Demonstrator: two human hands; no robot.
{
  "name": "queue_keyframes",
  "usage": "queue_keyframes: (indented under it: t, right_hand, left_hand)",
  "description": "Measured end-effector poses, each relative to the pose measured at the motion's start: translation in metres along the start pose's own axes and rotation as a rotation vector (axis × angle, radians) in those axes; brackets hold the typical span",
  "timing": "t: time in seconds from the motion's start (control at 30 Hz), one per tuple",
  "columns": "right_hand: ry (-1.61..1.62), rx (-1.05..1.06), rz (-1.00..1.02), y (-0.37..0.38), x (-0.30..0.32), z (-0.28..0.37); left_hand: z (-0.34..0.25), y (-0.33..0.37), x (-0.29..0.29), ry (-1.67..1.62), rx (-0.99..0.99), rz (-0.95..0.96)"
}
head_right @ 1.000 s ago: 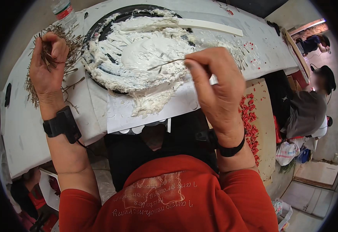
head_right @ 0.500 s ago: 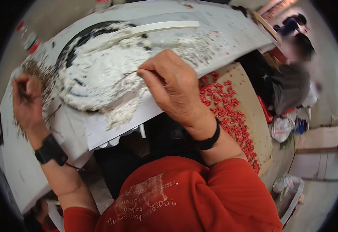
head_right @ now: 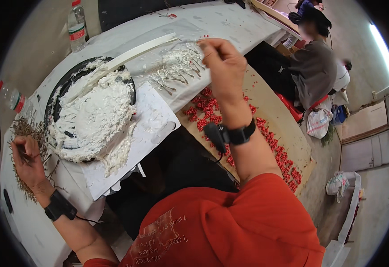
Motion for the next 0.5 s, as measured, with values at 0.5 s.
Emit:
queue_keyframes:
  t: [0.5]
  right_hand:
    - [0.136,-0.31,-0.382,0.055,0.087,-0.174]
  left_hand:
    - [0.003,0.0,0.001,-0.005,0.021,0.006]
Point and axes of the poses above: each hand's wrist, its own y-axis towards the middle knuckle, its own x-axis out of the back of the hand, z = x × y, the point moved 6 cm from there along y, towards the middle knuckle, and after that the axes turned 10 degrees about -x, right-handed, at the moved point
